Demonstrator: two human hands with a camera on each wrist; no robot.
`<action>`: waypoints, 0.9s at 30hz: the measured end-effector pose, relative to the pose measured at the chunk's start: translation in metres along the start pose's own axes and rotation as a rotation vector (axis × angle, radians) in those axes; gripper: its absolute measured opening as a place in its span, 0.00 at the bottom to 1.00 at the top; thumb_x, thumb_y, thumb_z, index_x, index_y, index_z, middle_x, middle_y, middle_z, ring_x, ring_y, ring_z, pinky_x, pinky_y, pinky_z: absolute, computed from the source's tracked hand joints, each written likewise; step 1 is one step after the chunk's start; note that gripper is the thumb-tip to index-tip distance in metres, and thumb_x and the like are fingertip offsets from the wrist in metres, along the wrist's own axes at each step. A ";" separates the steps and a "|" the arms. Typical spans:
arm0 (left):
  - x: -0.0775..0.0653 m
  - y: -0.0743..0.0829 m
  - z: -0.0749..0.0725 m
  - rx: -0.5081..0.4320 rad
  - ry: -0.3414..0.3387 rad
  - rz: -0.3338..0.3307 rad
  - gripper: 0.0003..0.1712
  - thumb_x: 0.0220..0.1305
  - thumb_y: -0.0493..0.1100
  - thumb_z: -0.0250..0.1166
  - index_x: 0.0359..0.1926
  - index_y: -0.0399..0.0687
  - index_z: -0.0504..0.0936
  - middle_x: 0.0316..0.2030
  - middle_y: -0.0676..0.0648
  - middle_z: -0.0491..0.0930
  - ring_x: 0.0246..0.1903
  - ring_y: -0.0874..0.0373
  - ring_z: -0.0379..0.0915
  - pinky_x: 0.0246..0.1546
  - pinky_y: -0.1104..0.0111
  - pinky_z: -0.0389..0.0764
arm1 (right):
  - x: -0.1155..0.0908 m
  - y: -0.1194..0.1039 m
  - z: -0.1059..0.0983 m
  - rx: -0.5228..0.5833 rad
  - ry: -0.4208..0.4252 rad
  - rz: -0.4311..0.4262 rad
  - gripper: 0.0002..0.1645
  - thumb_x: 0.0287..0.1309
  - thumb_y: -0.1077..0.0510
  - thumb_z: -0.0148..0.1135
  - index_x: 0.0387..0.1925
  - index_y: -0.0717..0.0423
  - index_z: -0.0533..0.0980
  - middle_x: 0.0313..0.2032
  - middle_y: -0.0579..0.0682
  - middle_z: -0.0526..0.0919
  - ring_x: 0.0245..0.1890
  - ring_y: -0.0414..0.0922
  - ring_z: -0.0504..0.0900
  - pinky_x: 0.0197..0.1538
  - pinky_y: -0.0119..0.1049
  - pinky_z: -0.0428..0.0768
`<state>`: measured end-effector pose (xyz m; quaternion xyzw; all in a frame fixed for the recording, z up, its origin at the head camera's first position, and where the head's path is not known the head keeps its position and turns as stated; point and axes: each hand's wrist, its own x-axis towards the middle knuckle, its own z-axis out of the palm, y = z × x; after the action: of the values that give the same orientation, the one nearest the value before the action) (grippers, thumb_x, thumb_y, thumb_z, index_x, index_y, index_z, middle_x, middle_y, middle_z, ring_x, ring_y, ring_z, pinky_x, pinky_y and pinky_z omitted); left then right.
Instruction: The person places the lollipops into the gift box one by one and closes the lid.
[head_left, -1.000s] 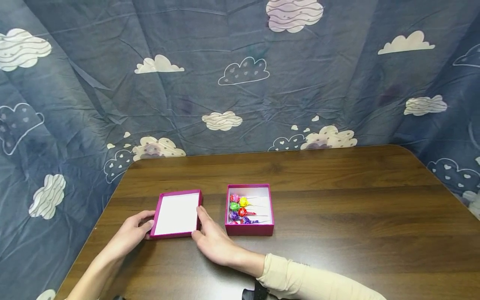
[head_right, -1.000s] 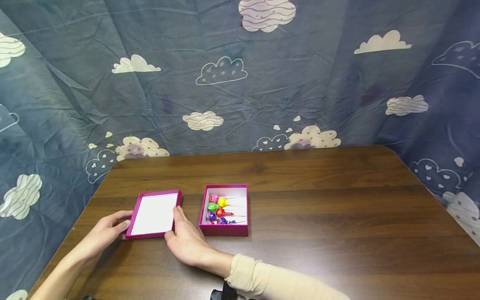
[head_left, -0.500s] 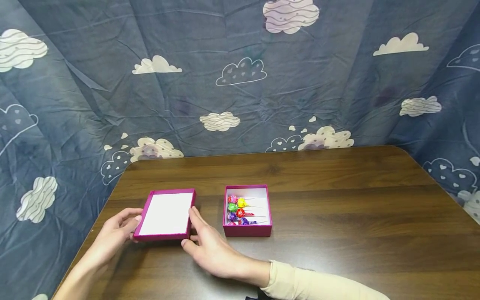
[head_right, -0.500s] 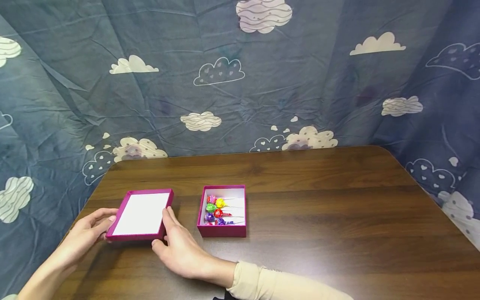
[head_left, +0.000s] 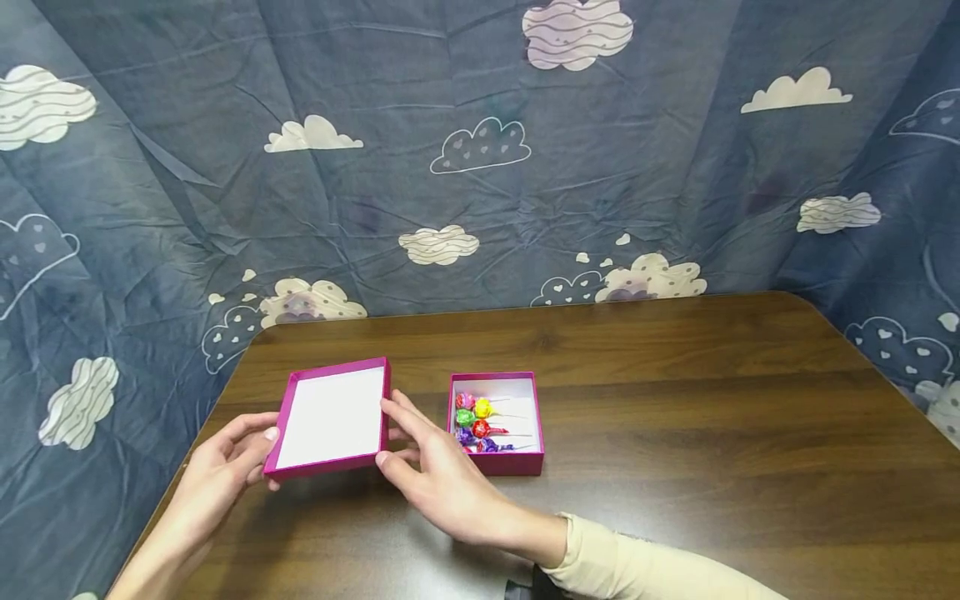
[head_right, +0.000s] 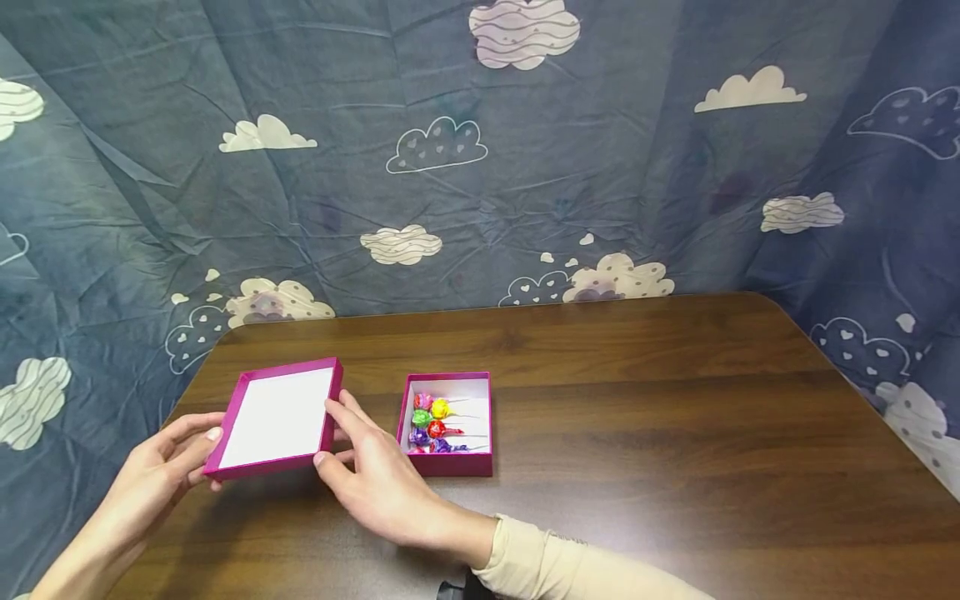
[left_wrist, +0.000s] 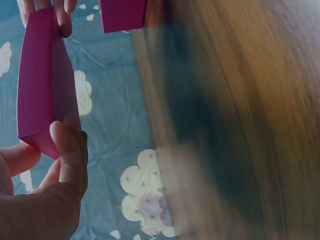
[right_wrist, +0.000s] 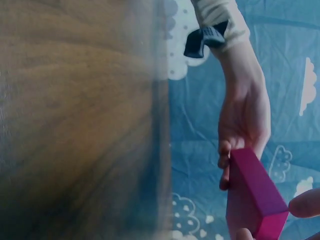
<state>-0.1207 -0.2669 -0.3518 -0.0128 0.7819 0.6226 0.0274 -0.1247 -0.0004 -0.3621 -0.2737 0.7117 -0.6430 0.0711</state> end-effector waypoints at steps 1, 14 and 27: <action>-0.001 0.002 0.001 -0.014 0.002 0.006 0.26 0.67 0.47 0.57 0.58 0.33 0.65 0.37 0.45 0.80 0.27 0.55 0.76 0.27 0.64 0.78 | 0.001 -0.001 -0.003 0.021 0.007 0.011 0.33 0.63 0.58 0.56 0.68 0.54 0.59 0.70 0.46 0.51 0.55 0.38 0.72 0.52 0.30 0.73; -0.011 0.019 0.025 -0.133 0.077 0.170 0.20 0.68 0.40 0.55 0.57 0.33 0.68 0.39 0.43 0.79 0.20 0.50 0.73 0.20 0.61 0.77 | 0.004 -0.023 -0.032 0.216 0.068 0.085 0.29 0.54 0.64 0.65 0.58 0.52 0.68 0.44 0.54 0.80 0.40 0.46 0.82 0.39 0.31 0.77; -0.011 0.029 0.048 -0.244 0.042 0.254 0.16 0.67 0.35 0.55 0.53 0.31 0.69 0.37 0.42 0.79 0.24 0.54 0.76 0.15 0.60 0.76 | -0.005 -0.025 -0.059 0.237 0.070 0.052 0.31 0.53 0.64 0.65 0.59 0.53 0.67 0.54 0.55 0.74 0.41 0.50 0.80 0.44 0.41 0.79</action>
<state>-0.1097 -0.2134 -0.3338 0.0702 0.6963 0.7109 -0.0696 -0.1393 0.0528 -0.3296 -0.2225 0.6397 -0.7296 0.0946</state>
